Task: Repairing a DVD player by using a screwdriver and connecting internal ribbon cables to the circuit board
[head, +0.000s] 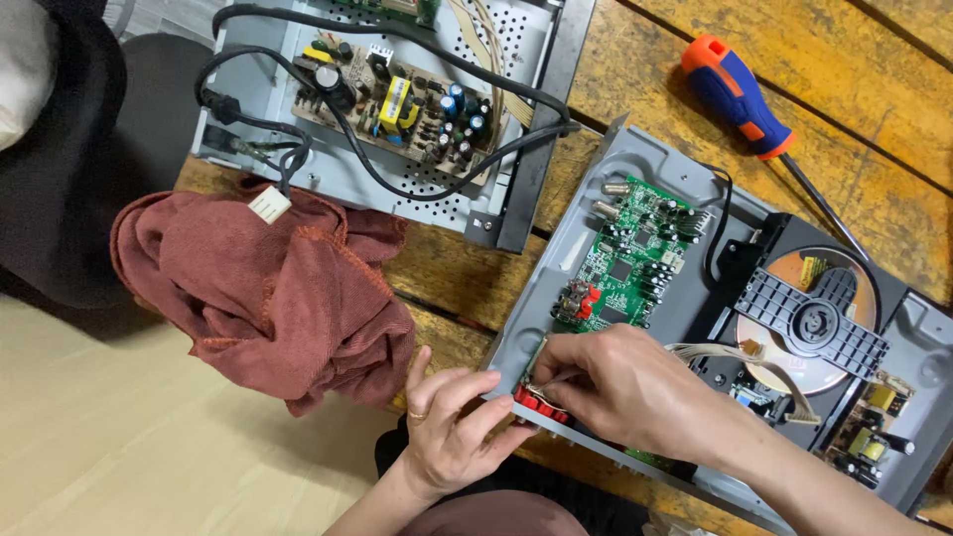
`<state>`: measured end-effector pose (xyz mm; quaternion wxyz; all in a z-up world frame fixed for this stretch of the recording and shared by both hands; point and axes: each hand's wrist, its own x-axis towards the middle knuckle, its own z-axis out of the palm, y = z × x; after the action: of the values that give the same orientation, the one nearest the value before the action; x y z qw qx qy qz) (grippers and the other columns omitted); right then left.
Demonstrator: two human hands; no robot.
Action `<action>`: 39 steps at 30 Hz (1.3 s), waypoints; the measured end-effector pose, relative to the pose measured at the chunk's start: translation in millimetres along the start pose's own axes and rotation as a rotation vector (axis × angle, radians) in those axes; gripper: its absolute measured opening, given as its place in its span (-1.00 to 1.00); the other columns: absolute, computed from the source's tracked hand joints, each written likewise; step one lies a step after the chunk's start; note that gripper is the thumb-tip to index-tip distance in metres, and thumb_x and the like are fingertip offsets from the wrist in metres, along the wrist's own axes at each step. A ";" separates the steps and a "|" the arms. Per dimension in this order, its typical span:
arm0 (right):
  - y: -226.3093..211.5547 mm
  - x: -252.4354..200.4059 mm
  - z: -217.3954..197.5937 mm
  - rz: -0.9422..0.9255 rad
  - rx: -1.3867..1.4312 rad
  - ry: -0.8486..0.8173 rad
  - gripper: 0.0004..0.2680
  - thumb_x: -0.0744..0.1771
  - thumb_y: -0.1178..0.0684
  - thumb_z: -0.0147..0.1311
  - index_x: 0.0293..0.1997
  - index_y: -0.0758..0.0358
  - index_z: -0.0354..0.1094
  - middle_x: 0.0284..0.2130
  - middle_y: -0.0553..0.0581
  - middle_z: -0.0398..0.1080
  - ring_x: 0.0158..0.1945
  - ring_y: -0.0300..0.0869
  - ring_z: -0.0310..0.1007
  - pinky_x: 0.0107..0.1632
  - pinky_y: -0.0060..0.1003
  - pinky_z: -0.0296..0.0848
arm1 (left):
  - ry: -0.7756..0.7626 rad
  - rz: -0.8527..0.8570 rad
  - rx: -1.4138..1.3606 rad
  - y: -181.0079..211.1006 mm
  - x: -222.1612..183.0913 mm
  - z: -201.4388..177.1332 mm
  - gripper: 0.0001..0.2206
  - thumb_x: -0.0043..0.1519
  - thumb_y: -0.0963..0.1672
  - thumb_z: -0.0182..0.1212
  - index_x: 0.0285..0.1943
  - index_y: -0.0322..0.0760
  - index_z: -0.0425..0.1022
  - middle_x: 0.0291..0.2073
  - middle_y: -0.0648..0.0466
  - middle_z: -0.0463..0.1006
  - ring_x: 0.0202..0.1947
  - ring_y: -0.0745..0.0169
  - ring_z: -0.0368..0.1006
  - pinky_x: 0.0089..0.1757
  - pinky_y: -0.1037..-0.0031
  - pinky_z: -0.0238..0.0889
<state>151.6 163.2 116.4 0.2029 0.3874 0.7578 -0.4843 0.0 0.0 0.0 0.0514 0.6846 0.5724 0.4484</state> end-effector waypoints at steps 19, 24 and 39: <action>14.3 -2.5 41.1 -0.137 -0.197 0.270 -0.95 0.22 0.13 0.07 -0.41 0.01 0.33 -0.59 -0.06 0.47 -0.56 0.00 0.47 -0.55 -0.04 0.34 | -0.223 -0.086 -0.129 0.4 51.8 -36.8 -0.60 0.23 0.13 0.05 -0.10 -0.17 0.57 0.05 -0.09 0.32 0.06 -0.02 0.21 0.22 -0.21 0.00; 15.7 -4.3 47.1 -0.141 -0.187 0.353 -0.94 0.21 0.13 0.04 -0.46 -0.02 0.35 -0.58 -0.09 0.49 -0.54 -0.02 0.47 -0.53 -0.07 0.34 | -0.314 -0.207 -0.301 -4.0 77.9 -49.0 -0.82 0.29 -0.13 0.07 -0.20 -0.38 0.50 0.05 -0.25 0.38 -0.02 -0.22 0.34 0.04 0.04 0.20; 16.7 1.3 47.2 -0.171 -0.321 0.309 -0.94 0.18 0.14 0.06 -0.46 0.01 0.37 -0.60 -0.04 0.47 -0.55 -0.02 0.47 -0.54 -0.04 0.38 | -1.095 -0.632 -0.237 -28.2 127.9 -27.1 -0.41 0.04 0.00 0.26 0.23 -0.27 0.19 -0.15 -0.03 0.62 -0.02 -0.17 0.51 -0.07 0.11 0.30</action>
<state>160.7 125.5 84.7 0.1018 0.3542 0.8771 -0.3081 -46.4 103.7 70.6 0.5411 0.6024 0.5840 0.0575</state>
